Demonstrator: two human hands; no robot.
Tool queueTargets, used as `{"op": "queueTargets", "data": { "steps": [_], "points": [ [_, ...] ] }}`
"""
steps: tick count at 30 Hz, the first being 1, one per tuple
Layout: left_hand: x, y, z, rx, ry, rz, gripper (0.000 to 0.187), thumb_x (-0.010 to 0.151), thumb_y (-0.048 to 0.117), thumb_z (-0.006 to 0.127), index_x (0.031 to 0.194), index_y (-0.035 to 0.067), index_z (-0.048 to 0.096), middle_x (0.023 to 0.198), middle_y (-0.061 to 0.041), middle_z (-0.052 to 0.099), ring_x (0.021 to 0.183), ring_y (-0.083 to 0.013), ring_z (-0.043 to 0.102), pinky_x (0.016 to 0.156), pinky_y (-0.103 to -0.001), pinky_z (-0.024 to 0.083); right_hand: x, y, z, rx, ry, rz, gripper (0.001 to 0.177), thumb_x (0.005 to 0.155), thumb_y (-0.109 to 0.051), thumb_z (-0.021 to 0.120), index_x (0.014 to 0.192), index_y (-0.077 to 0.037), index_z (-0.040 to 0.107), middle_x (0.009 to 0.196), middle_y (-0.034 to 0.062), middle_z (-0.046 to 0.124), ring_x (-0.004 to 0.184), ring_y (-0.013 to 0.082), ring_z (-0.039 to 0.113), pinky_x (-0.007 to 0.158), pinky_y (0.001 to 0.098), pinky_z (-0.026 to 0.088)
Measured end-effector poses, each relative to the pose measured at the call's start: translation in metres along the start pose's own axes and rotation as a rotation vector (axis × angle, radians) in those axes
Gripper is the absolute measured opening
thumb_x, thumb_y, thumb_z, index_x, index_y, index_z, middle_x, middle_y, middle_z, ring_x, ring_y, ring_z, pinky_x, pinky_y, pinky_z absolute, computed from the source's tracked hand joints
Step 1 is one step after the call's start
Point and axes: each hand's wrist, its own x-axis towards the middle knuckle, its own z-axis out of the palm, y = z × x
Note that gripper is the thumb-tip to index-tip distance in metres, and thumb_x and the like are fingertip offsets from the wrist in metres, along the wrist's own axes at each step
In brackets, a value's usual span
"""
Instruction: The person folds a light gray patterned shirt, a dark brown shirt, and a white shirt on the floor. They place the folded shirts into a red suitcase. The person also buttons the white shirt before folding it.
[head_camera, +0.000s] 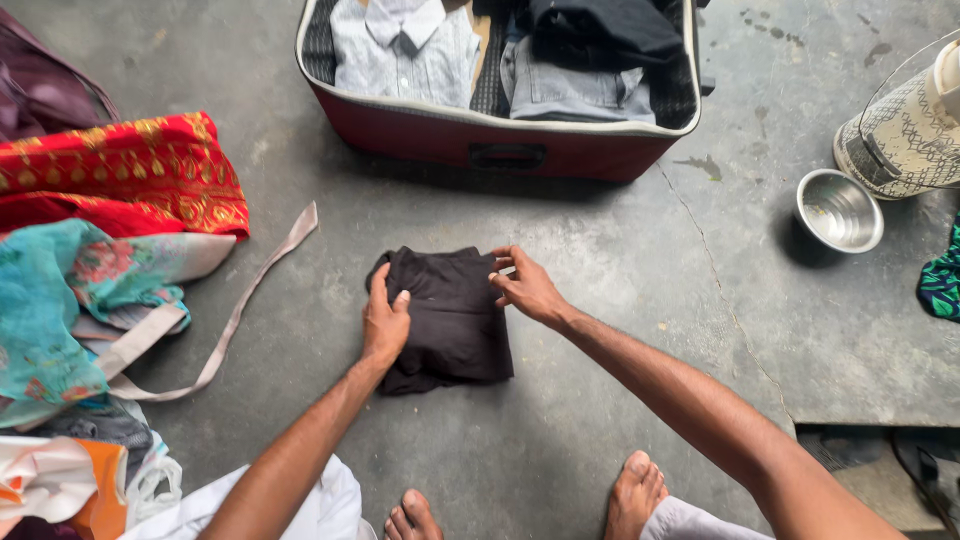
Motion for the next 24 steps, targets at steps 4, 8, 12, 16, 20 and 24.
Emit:
{"op": "queueTargets", "data": {
  "steps": [4, 8, 12, 16, 20, 24],
  "points": [
    [-0.005, 0.012, -0.023, 0.041, -0.104, -0.234, 0.058, 0.103, 0.018, 0.053, 0.157, 0.019, 0.032, 0.133, -0.023, 0.066, 0.123, -0.0385, 0.065, 0.104, -0.047, 0.050, 0.005, 0.028, 0.008, -0.030, 0.006, 0.099, 0.060, 0.097, -0.028, 0.057, 0.147, 0.000, 0.038, 0.143, 0.0241, 0.051, 0.121, 0.0331, 0.065, 0.085, 0.0395, 0.068],
    [0.004, -0.012, -0.024, 0.143, -0.085, -0.212, 0.061, 0.103, 0.016, 0.057, 0.157, 0.014, 0.028, 0.136, -0.028, 0.059, 0.125, -0.0436, 0.059, 0.106, -0.049, 0.048, 0.005, 0.047, 0.024, -0.038, -0.040, 0.167, 0.065, 0.097, -0.035, 0.059, 0.148, 0.000, 0.036, 0.139, 0.0239, 0.055, 0.121, 0.0340, 0.065, 0.089, 0.0424, 0.065],
    [0.003, -0.036, -0.022, 0.225, -0.007, -0.072, 0.073, 0.089, 0.004, 0.064, 0.151, 0.003, 0.026, 0.139, -0.030, 0.049, 0.128, -0.0435, 0.055, 0.105, -0.049, 0.046, 0.008, 0.057, 0.047, -0.141, 0.001, 0.191, 0.072, 0.097, -0.042, 0.066, 0.147, 0.003, 0.040, 0.128, 0.0245, 0.065, 0.117, 0.0314, 0.067, 0.098, 0.0393, 0.057],
    [0.000, -0.028, -0.026, 0.426, 0.033, 0.144, 0.062, 0.086, 0.000, 0.066, 0.144, 0.003, 0.041, 0.137, -0.025, 0.052, 0.123, -0.0426, 0.055, 0.102, -0.048, 0.046, 0.012, 0.065, 0.060, -0.075, 0.094, 0.246, 0.079, 0.090, -0.043, 0.074, 0.142, 0.007, 0.041, 0.117, 0.0196, 0.067, 0.107, 0.0263, 0.069, 0.094, 0.0381, 0.058],
    [0.004, 0.002, -0.020, 0.251, -0.142, 0.143, 0.043, 0.101, 0.015, 0.062, 0.142, 0.006, 0.053, 0.127, -0.016, 0.064, 0.115, -0.0313, 0.068, 0.100, -0.041, 0.056, 0.020, 0.055, 0.066, 0.062, 0.073, 0.248, 0.064, 0.088, -0.038, 0.078, 0.128, 0.008, 0.058, 0.113, 0.0183, 0.070, 0.102, 0.0216, 0.068, 0.091, 0.0360, 0.057],
    [0.013, 0.069, -0.024, -0.068, -0.378, -0.304, 0.065, 0.095, 0.044, 0.064, 0.146, 0.006, 0.045, 0.125, -0.020, 0.072, 0.094, -0.0388, 0.073, 0.083, -0.042, 0.058, 0.012, -0.013, 0.057, -0.155, 0.129, -0.018, 0.042, 0.096, -0.032, 0.070, 0.125, -0.003, 0.065, 0.103, 0.0135, 0.071, 0.089, 0.0228, 0.069, 0.077, 0.0361, 0.058]
  ]
}}
